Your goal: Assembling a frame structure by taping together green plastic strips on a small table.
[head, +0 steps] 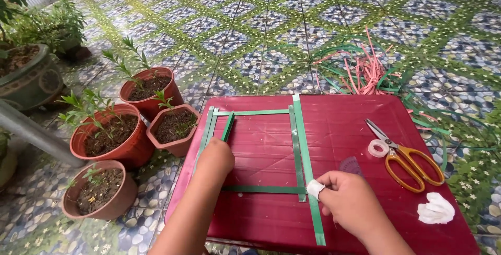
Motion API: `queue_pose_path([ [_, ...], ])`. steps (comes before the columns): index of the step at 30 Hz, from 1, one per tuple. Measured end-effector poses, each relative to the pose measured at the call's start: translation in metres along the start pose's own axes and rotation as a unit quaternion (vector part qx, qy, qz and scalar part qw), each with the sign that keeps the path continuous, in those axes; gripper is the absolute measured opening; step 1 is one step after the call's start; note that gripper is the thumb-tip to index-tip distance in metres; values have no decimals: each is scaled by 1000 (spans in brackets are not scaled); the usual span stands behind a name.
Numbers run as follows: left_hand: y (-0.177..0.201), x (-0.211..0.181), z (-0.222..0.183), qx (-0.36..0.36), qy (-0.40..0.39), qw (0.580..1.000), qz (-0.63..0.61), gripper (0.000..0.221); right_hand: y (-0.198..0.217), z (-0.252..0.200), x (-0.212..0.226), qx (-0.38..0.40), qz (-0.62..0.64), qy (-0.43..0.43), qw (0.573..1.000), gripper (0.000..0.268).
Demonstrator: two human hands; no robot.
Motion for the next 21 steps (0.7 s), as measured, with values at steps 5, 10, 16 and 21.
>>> queue_pose_path([
  [5,2,-9,-9,-84,-62,980,171,36,2,-6,4,7,-23,-6,1000,18],
  [10,6,-13,-29,-90,-20,978,187,33,5,-2,-1,13,-41,-1,999,16],
  [16,13,-17,-54,-137,-43,973,181,27,6,-1,-2,19,-23,-2,1000,15],
  [21,-13,-41,-139,-90,-224,965,-101,38,-7,8,-9,37,15,1,999,10],
])
Point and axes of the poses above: each hand's wrist, its own z-axis towards the middle knuckle, its own y-axis out of the back of the hand, x = y × z, the point moved 6 cm from there along z, towards the middle knuckle, and after that the axes turned 14 degrees about x, right-handed, at the moved point
